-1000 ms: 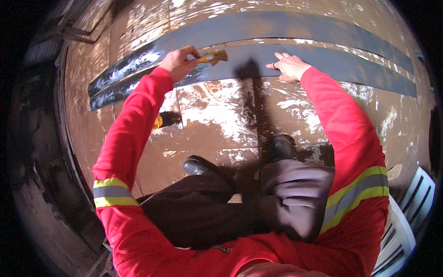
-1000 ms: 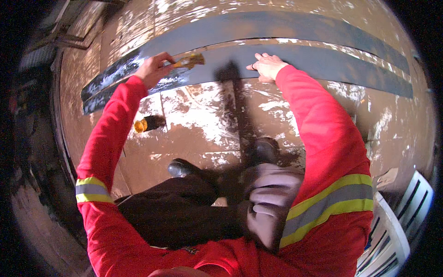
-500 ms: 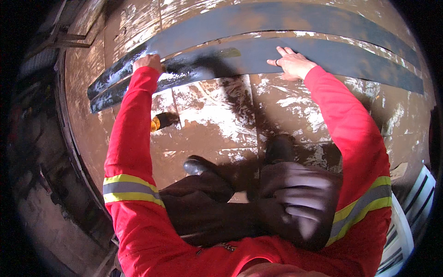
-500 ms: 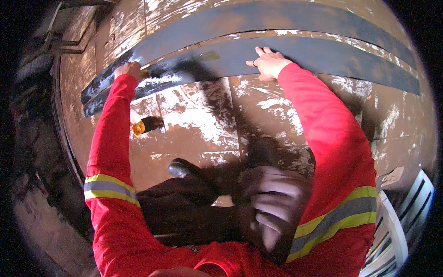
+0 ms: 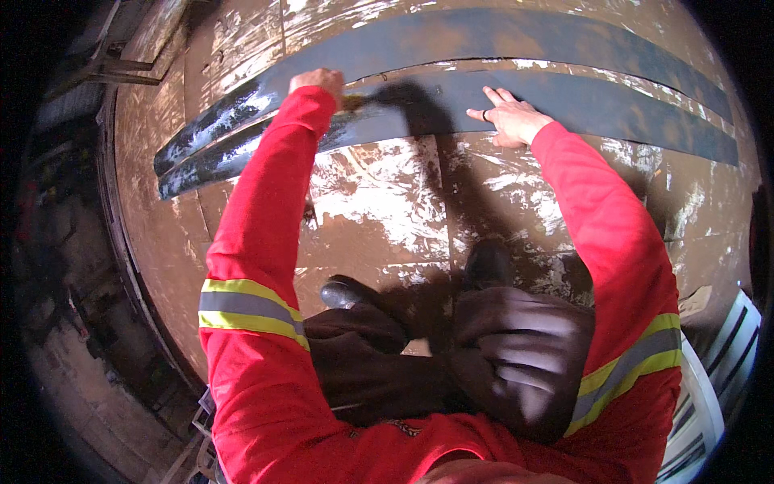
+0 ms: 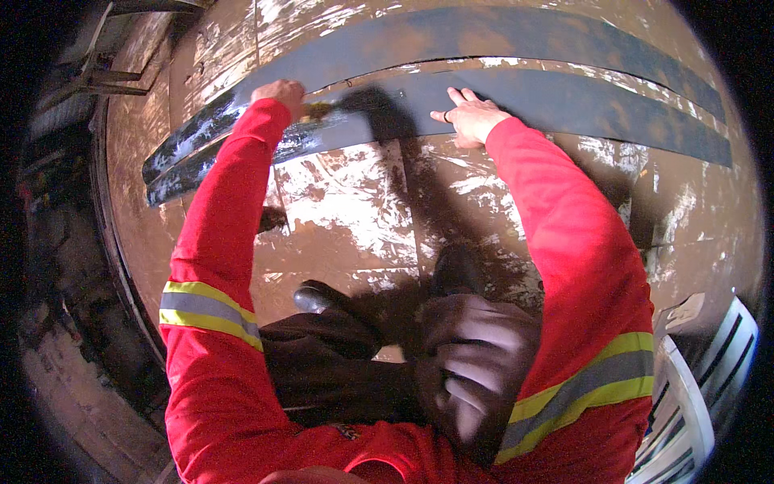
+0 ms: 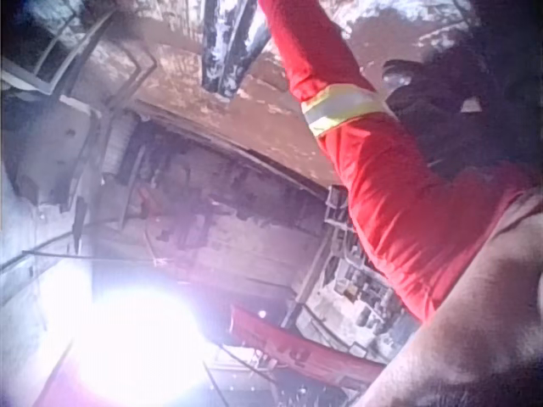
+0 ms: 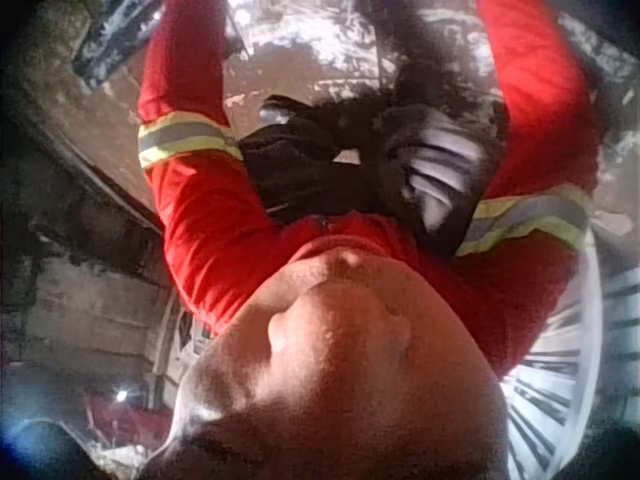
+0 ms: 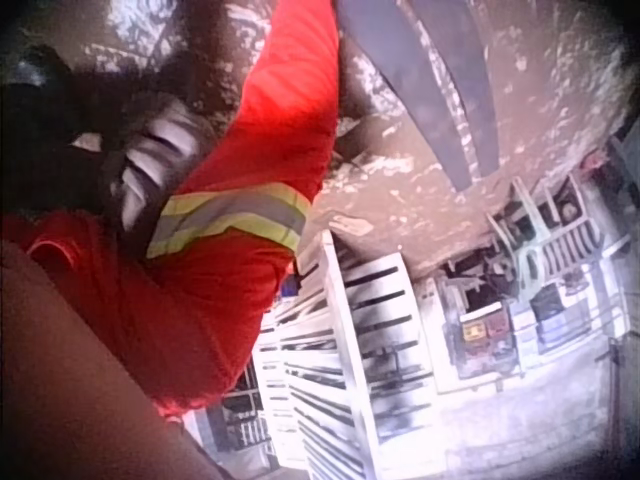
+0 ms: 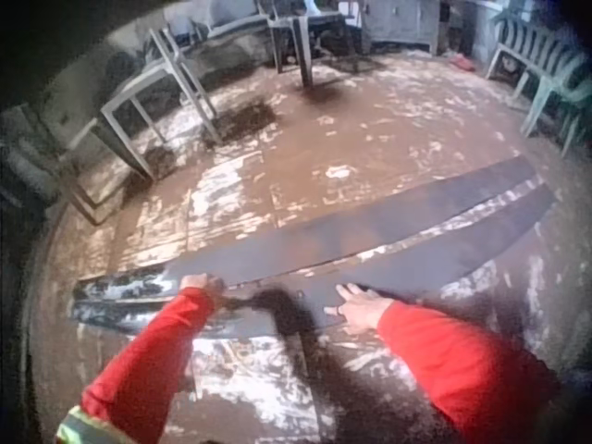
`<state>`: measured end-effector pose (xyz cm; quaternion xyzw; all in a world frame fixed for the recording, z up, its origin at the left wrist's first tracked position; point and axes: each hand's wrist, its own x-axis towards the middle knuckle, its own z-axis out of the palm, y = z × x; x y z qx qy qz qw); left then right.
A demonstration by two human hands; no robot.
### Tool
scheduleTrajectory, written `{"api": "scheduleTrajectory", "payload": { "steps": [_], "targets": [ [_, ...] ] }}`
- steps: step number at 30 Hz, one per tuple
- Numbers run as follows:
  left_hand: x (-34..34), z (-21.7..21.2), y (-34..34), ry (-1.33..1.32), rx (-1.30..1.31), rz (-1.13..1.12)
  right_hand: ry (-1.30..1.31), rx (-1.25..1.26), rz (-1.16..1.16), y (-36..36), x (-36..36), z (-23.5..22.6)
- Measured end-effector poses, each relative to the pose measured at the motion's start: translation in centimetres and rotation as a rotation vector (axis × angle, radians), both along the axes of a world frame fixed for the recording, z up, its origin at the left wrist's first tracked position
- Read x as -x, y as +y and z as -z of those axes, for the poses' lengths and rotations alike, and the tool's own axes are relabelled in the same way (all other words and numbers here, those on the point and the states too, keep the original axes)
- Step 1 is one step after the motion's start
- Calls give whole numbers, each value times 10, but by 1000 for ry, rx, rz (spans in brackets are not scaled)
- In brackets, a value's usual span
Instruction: The person paints a long, dark metal beam using a yellow brush, repeatedly dipping the brush into a small container of dark liquid. The person works on a horizontal section of the beam, applying the coating in smooth strokes while holding the beam steady with their left hand.
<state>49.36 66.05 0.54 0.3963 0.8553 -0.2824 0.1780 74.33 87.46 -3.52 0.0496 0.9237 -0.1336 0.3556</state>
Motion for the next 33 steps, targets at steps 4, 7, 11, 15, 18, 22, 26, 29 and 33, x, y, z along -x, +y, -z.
{"api": "scheduleTrajectory", "payload": {
  "steps": [4, 7, 11, 15, 18, 22, 26, 29, 33],
  "targets": [
    [12, -19, -8, 38, 85, 21, -12, -18, -14, 1, -2, -1],
    [-8, -5, 29, -50, 8, 54, -6, -15, -9, 3, -3, 1],
    [-25, 11, 65, -292, -281, 100, 22, -28, -24, 3, -5, 8],
    [7, 15, 57, -426, -368, 105, -1, 2, -1, 4, -4, 3],
    [37, 20, 5, -251, -182, 32, 5, 26, -2, 2, -3, -2],
    [40, -3, -19, -25, -44, -25, 59, 3, 5, 5, -8, 12],
    [29, -14, -2, 100, 75, 19, 44, 6, 4, 3, -9, 11],
    [22, -20, 9, 138, 81, 23, 43, 9, 2, 6, -6, 10],
    [45, -22, -5, 211, 160, 7, 41, 15, 7, 2, -6, 8]
  ]
}}
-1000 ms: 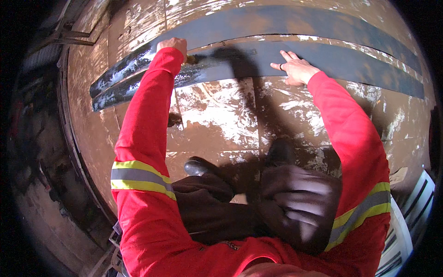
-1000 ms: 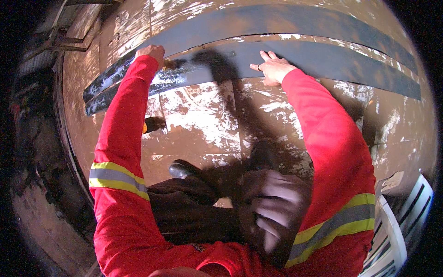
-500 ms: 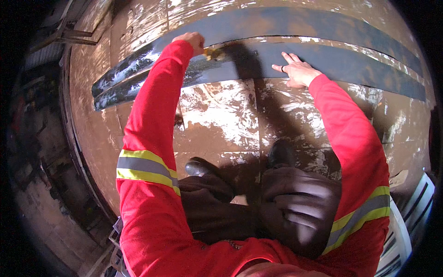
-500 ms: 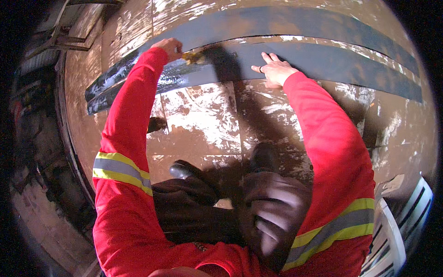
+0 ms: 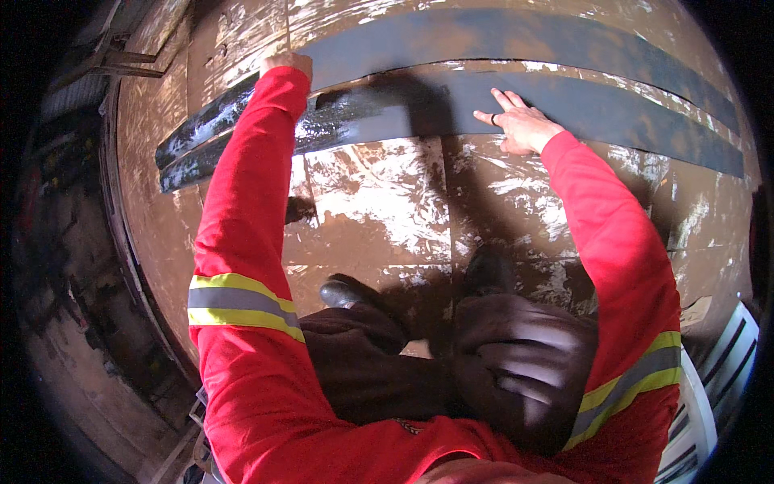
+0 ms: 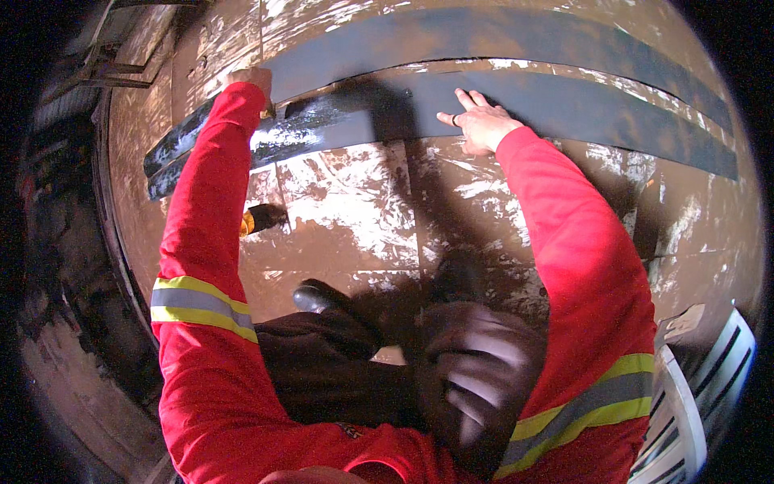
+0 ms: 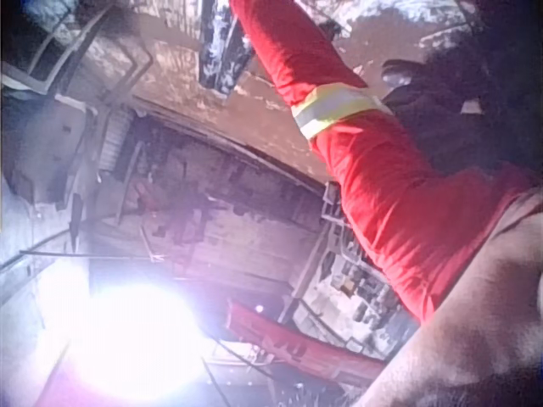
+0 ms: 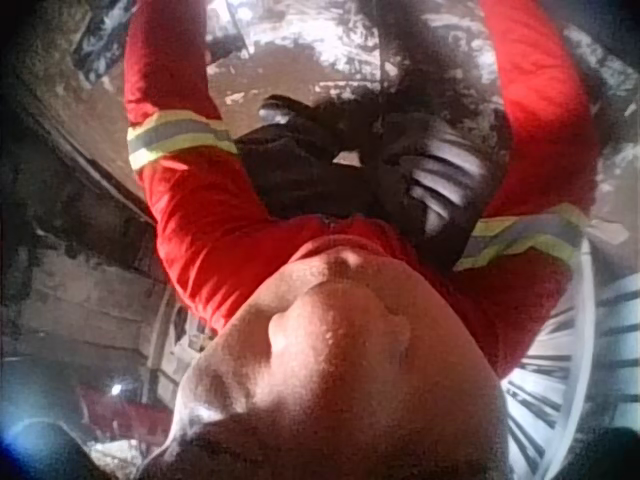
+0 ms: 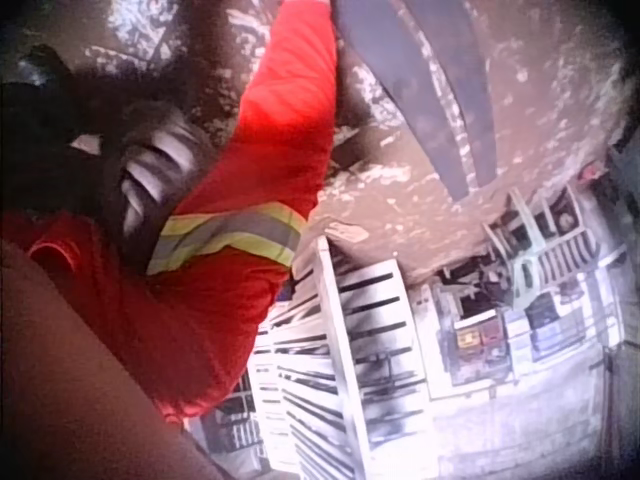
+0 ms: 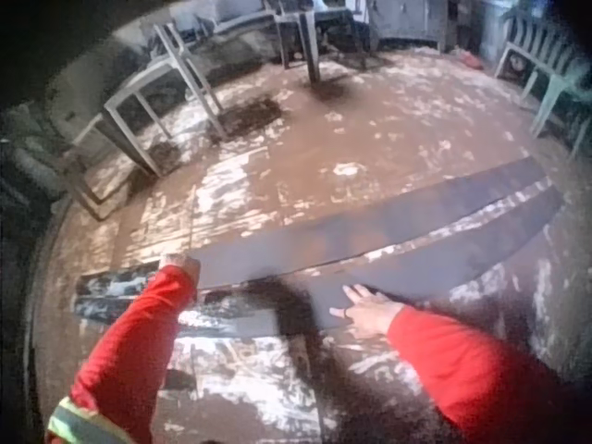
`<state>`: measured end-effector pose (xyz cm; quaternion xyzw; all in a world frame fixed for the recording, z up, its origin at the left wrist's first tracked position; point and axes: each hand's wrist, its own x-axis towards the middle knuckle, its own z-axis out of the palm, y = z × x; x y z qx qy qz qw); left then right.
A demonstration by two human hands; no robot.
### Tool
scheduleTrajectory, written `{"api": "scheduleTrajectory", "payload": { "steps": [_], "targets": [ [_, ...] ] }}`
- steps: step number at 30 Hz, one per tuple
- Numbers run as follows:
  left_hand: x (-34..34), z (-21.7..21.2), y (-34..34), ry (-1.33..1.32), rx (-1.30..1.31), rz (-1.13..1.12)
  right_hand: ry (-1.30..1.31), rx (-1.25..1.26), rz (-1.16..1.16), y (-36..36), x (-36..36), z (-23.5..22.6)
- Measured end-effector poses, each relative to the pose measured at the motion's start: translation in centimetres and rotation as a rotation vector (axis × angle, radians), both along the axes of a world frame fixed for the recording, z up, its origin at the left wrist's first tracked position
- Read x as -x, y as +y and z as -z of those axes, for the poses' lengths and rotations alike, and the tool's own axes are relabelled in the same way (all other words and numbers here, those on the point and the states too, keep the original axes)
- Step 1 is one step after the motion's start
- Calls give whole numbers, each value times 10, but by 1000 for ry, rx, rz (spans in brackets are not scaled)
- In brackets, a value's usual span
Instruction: The person paints a long, dark metal beam using a yellow brush, repeatedly dipping the brush into a small container of dark liquid. The person works on a horizontal section of the beam, applying the coating in smooth strokes while holding the beam steady with their left hand.
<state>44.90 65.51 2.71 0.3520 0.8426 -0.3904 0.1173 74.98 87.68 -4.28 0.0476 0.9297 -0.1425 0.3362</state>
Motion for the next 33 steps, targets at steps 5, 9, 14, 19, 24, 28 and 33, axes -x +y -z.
{"api": "scheduleTrajectory", "payload": {
  "steps": [5, 9, 14, 19, 24, 28, 33],
  "targets": [
    [-6, 16, -2, -127, -73, 59, -19, -4, -1, 3, -2, 0],
    [-26, 25, 12, -212, -189, 70, 8, -2, -7, 3, 0, 3],
    [-34, 25, 32, -363, -331, 81, -4, -8, -11, 4, -1, 7],
    [-55, 33, 58, -553, -543, 147, -23, -4, 3, 3, -1, 5],
    [-54, 24, 61, -632, -572, 68, -27, -12, -1, 3, -1, 4],
    [-54, 27, 30, -321, -236, 74, -6, 3, -5, 3, -3, 6],
    [-47, 6, 18, -132, -156, 42, -41, 10, -2, -1, 4, -3]
  ]
}}
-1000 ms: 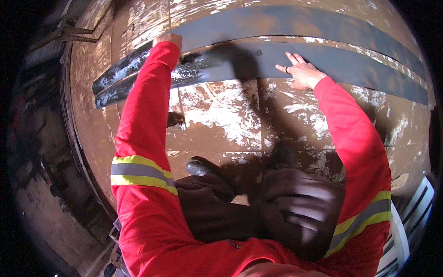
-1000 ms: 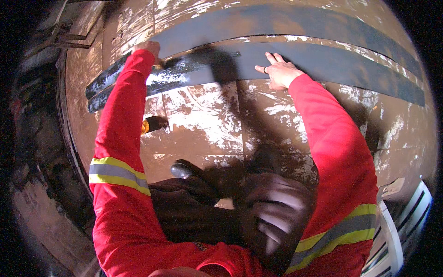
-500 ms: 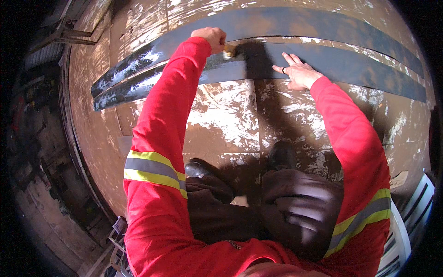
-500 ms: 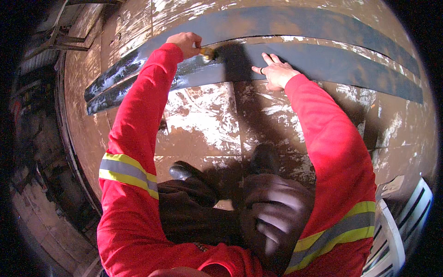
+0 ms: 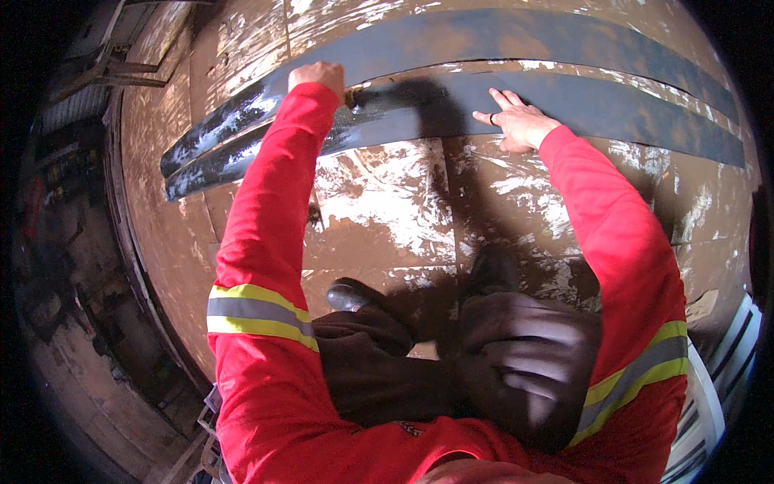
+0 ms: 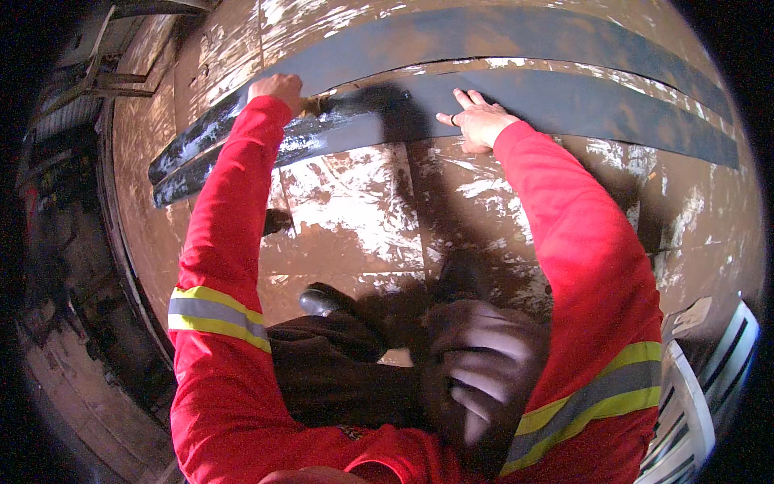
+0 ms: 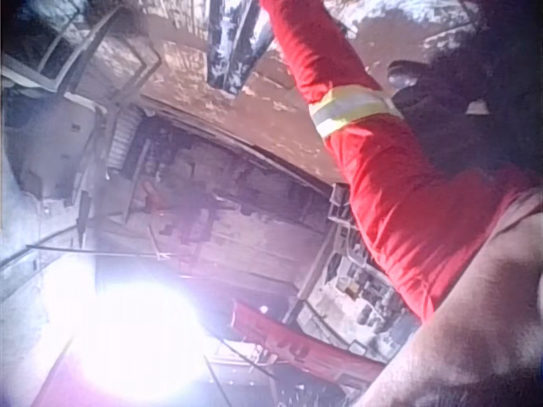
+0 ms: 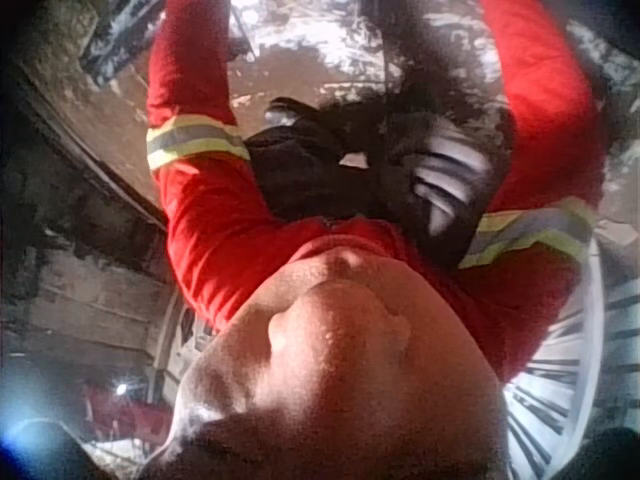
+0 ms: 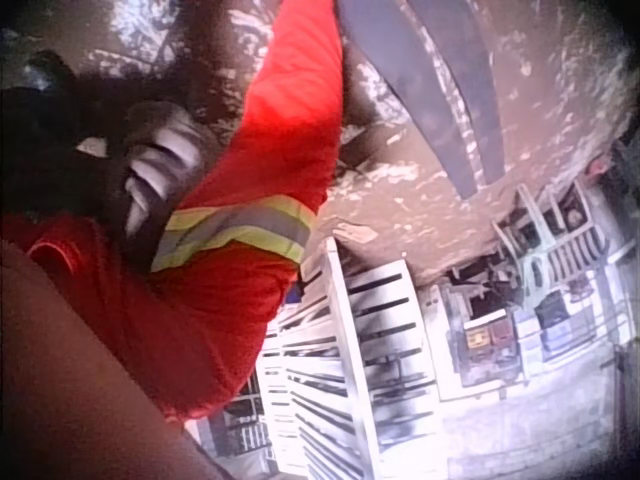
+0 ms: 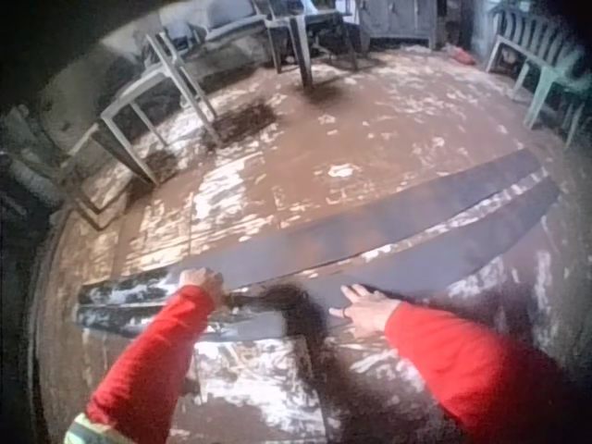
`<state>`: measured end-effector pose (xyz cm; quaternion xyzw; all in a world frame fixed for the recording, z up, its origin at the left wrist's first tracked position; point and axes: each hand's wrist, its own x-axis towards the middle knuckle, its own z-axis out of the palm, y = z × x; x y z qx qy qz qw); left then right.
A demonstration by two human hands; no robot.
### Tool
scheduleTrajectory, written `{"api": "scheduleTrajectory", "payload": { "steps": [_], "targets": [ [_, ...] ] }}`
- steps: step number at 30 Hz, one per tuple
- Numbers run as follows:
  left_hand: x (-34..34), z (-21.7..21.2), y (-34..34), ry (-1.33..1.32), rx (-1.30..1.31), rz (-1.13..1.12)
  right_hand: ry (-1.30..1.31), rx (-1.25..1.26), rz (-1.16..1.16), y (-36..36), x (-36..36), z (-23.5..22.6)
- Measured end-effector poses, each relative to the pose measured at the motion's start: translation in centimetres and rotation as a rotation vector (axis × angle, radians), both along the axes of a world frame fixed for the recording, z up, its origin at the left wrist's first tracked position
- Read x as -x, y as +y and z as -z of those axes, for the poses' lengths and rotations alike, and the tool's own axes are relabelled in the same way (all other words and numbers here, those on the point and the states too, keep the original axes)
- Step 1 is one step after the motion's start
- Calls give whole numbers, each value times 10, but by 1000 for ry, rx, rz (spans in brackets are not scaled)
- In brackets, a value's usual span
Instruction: The person paints a long, dark metal beam using a yellow brush, repeatedly dipping the brush into a small container of dark liquid. The person works on a horizontal section of the beam, applying the coating in smooth strokes while holding the beam steady with their left hand.
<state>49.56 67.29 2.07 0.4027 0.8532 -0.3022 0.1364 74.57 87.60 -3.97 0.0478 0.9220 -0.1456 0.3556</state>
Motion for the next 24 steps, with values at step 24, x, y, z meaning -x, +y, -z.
{"api": "scheduleTrajectory", "payload": {
  "steps": [24],
  "targets": [
    [1, 14, 3, -136, -58, -35, 23, -8, -5, 4, -5, 6]
  ]
}}
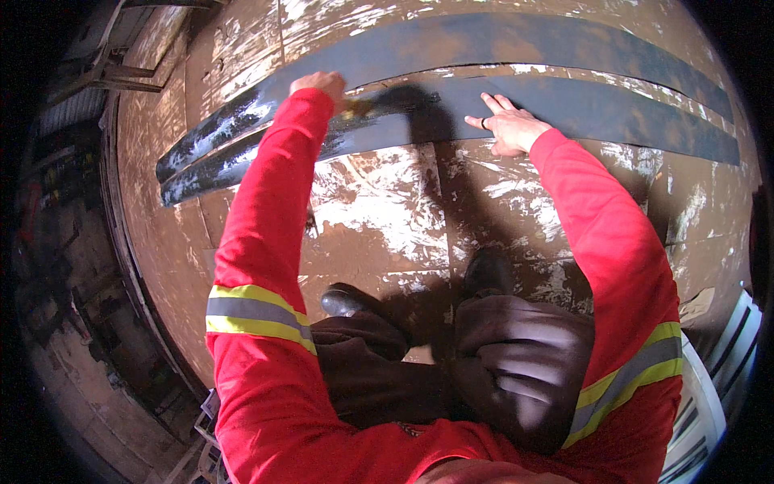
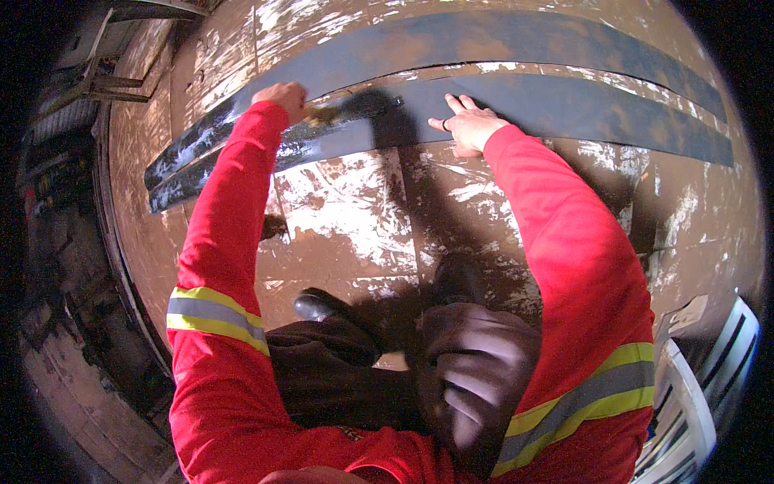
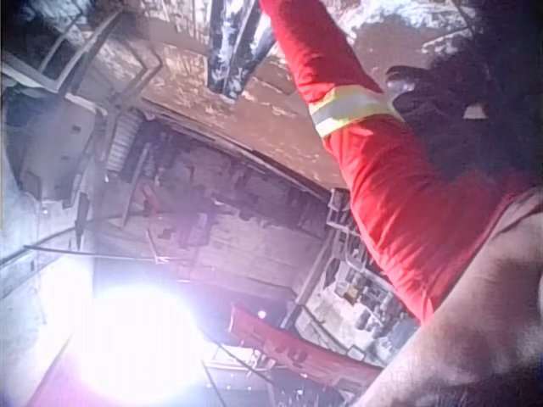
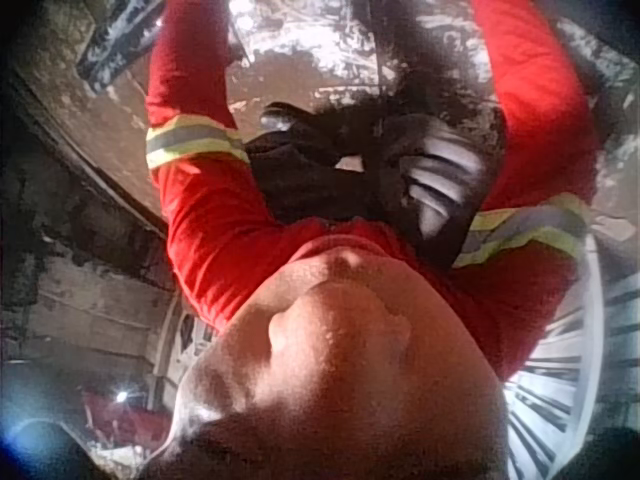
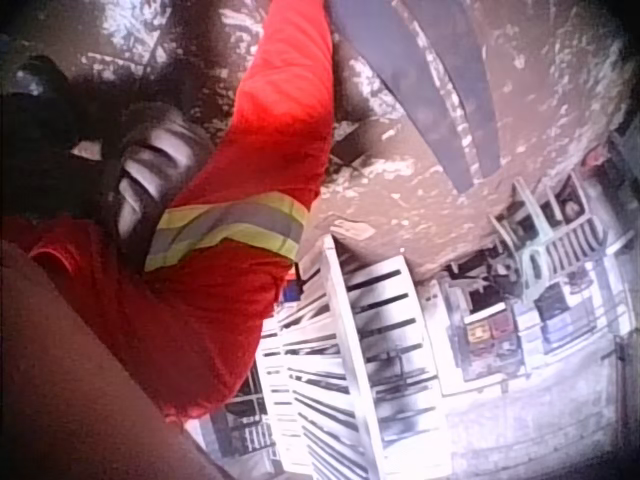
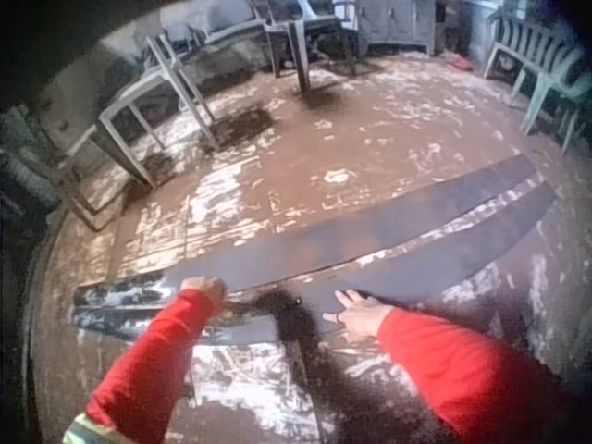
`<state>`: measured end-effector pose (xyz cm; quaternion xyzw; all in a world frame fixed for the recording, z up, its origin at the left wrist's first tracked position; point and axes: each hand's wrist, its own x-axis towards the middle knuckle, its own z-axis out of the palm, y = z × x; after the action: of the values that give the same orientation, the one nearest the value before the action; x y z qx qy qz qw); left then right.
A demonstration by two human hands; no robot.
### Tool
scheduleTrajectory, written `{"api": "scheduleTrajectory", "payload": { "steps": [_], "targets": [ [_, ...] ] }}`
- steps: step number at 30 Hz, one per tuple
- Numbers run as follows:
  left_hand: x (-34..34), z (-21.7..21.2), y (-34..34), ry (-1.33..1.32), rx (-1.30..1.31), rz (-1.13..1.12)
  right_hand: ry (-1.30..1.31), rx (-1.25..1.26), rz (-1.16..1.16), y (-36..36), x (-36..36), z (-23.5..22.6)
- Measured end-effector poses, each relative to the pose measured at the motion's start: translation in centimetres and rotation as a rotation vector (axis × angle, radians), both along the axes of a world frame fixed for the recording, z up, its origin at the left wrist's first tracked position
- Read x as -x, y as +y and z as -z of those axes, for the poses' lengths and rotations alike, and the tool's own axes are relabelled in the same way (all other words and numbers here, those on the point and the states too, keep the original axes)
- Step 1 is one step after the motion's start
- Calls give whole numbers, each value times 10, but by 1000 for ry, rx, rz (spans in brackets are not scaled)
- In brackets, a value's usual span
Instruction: The person paints a long, dark metal beam using a yellow brush, repeatedly dipping the brush into a small container of dark liquid. The person works on a horizontal section of the beam, applying the coating in smooth strokes while holding the beam steady with their left hand.
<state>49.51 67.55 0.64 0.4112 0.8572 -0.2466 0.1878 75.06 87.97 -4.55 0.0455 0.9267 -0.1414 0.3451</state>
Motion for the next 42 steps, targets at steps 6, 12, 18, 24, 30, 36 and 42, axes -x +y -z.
{"api": "scheduleTrajectory", "payload": {
  "steps": [6, 12, 18, 24, 30, 36, 42],
  "targets": [
    [-9, -11, -37, 141, 125, -10, -46, -13, -10, -4, 4, -8],
    [-81, 4, 2, -141, -358, 46, -73, -39, -5, -3, 9, -8],
    [-52, 2, -41, -4, -130, -92, -106, -36, -1, -5, 14, -10],
    [-30, -24, -87, 168, -111, -118, 41, 72, 40, -7, 45, -15],
    [-43, -5, -88, 101, -96, -117, 481, 298, 352, -31, 139, 19],
    [-42, -1, -108, 110, -190, -133, 408, 140, 377, -80, 183, 20],
    [-39, -1, -117, 105, -253, -139, 413, 68, 350, -90, 189, 28]
  ]
}}
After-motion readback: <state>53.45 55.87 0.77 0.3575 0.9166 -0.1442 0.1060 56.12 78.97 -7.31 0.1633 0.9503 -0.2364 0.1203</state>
